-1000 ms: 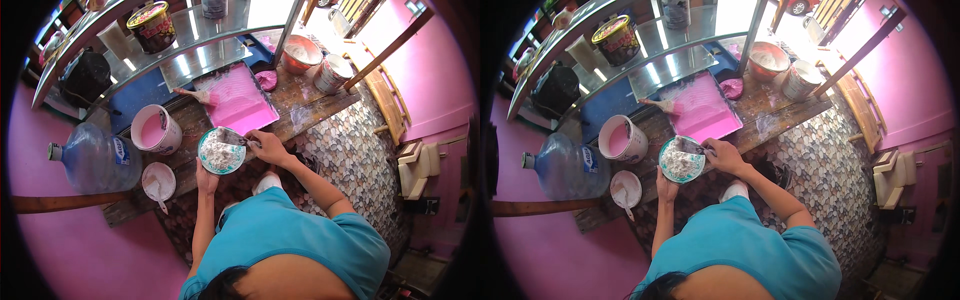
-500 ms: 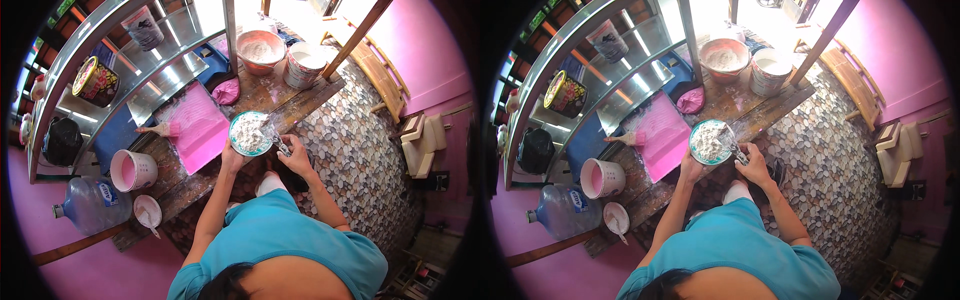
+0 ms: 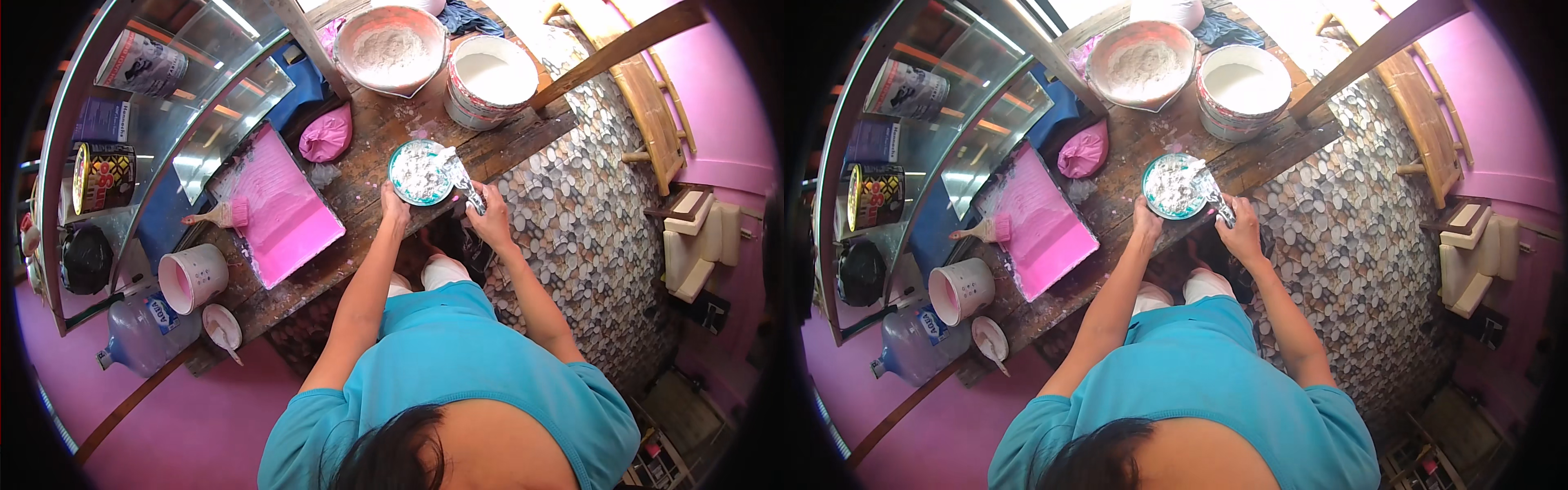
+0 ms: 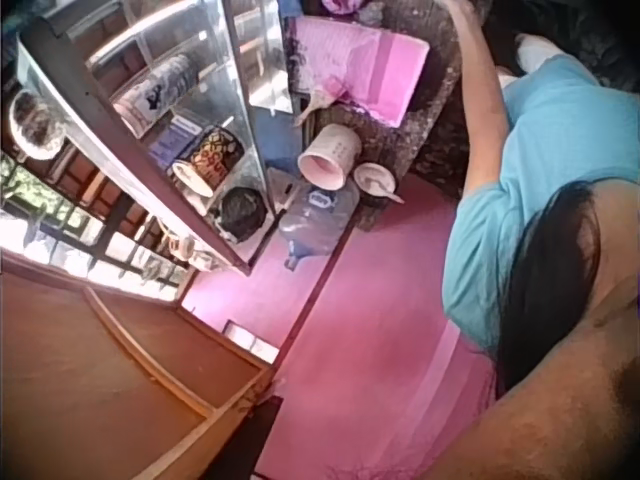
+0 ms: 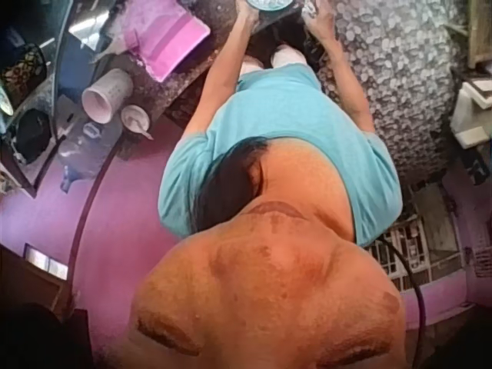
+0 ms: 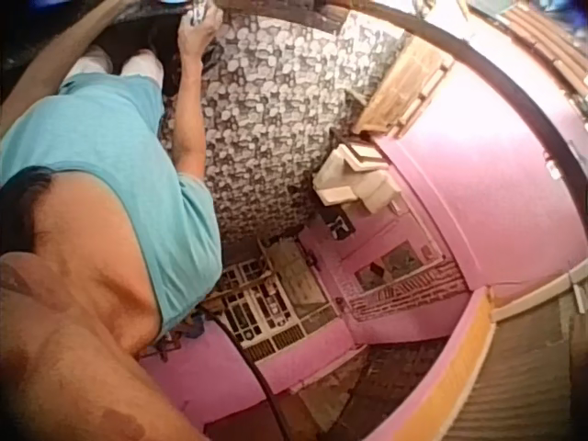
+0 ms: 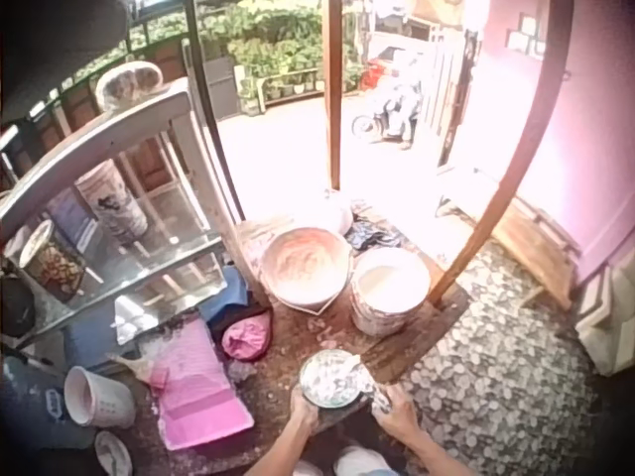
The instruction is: The person mixes white powder and liquid in a bowl using a spoon and then spreads the white paste into a black tray.
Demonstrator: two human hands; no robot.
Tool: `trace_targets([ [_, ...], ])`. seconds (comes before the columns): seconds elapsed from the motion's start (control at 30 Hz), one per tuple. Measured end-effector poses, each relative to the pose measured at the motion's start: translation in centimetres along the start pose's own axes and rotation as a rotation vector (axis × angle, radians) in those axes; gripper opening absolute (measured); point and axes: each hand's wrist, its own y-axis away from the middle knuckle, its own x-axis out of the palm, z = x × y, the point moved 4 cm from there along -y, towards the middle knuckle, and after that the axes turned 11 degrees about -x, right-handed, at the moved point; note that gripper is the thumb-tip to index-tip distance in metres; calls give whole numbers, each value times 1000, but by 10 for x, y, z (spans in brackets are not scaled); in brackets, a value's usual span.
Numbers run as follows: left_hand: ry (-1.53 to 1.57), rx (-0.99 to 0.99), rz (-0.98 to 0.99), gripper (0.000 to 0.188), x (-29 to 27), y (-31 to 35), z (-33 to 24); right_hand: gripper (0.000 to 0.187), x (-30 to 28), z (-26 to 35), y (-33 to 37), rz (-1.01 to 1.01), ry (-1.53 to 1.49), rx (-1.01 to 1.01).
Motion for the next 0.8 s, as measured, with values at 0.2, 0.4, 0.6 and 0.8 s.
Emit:
trace_targets([
  [0.2, -511, 376, -343, 46, -7, -8, -13, 42, 30, -21, 2, 82, -12, 46],
  [0.4, -817, 405, -506, 52, 31, 54, -26, 41, 60, -16, 10, 67, -78, 100],
  [0.6, -607, 82, -271, 45, -5, 89, -6, 41, 62, -14, 4, 73, -165, 141],
  [0.8, -491, 24, -241, 47, -1, 94, 13, 37, 44, -29, -42, 117, -133, 46],
])
